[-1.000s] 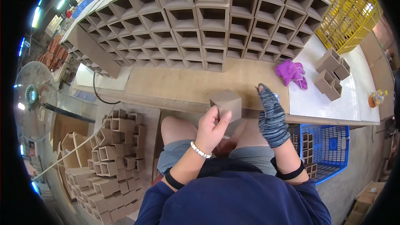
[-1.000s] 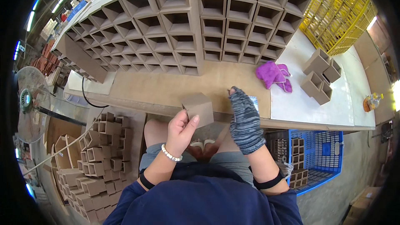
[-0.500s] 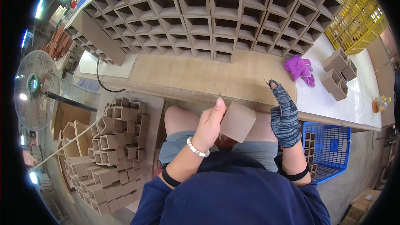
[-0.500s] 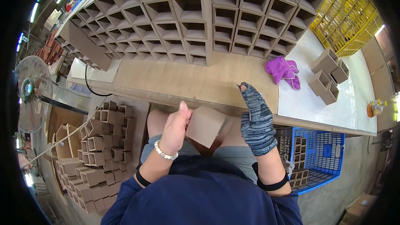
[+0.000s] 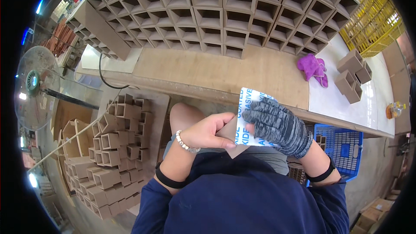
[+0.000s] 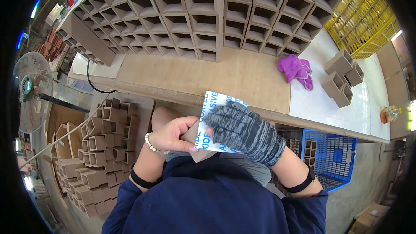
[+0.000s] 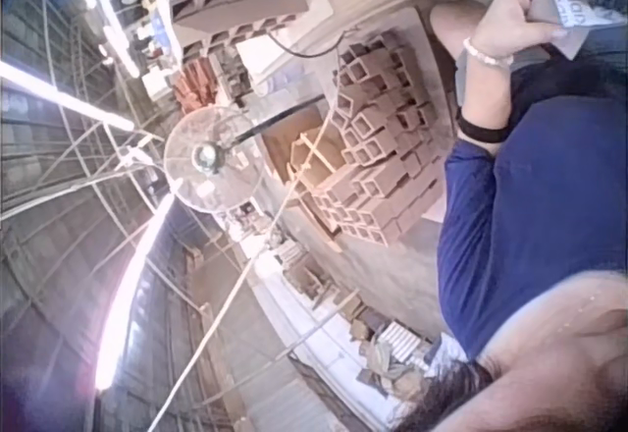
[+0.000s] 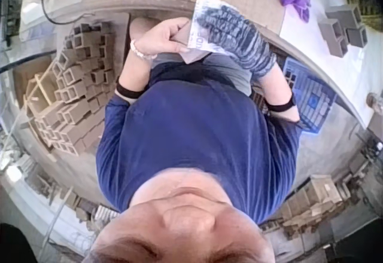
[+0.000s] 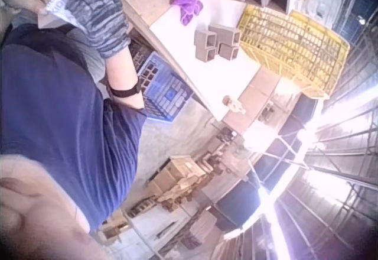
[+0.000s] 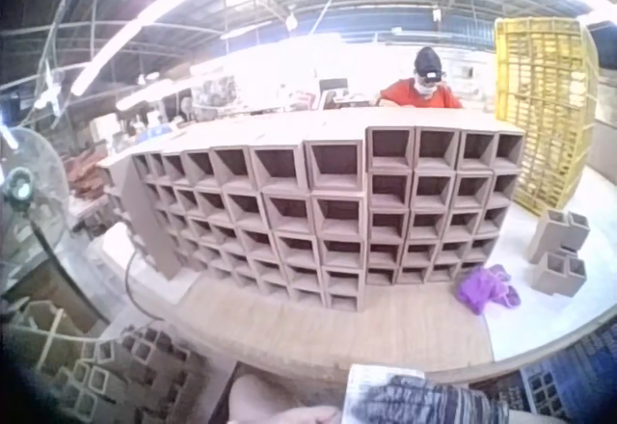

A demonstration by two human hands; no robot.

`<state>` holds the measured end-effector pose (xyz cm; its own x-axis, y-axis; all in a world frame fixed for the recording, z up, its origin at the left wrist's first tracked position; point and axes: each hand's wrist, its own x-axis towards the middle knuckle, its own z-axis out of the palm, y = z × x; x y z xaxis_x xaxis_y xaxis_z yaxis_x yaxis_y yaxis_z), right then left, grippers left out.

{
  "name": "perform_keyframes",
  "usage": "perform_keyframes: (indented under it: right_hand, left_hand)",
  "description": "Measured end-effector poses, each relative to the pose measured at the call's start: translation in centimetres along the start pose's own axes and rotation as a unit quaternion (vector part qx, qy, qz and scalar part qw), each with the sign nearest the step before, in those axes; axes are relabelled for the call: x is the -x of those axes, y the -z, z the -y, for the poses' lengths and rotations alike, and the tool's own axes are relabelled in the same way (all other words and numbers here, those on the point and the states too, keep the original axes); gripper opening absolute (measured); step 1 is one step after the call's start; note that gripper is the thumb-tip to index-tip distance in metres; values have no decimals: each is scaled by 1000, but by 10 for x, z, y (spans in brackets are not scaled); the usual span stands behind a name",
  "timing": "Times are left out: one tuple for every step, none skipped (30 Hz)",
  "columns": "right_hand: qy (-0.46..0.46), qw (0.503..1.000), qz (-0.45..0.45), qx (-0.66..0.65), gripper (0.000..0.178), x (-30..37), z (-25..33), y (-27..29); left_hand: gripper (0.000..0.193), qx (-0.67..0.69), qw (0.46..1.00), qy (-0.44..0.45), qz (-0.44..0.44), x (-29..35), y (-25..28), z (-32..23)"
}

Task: Sanding small wooden cube-like components by hand with sandpaper.

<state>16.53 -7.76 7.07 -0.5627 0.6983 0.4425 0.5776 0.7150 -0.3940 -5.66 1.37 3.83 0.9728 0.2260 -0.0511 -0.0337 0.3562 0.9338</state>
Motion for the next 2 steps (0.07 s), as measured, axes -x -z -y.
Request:
perform_keyframes:
  right_hand:
    - [-12, 999, 15, 51, 42, 1, 0, 3]
    - [-22, 994, 30, 100, 44, 2, 0, 7]
  left_hand:
    - [49, 26, 999, 12, 19, 2, 1, 2]
    - [53, 52, 998, 25, 36, 5, 1, 5]
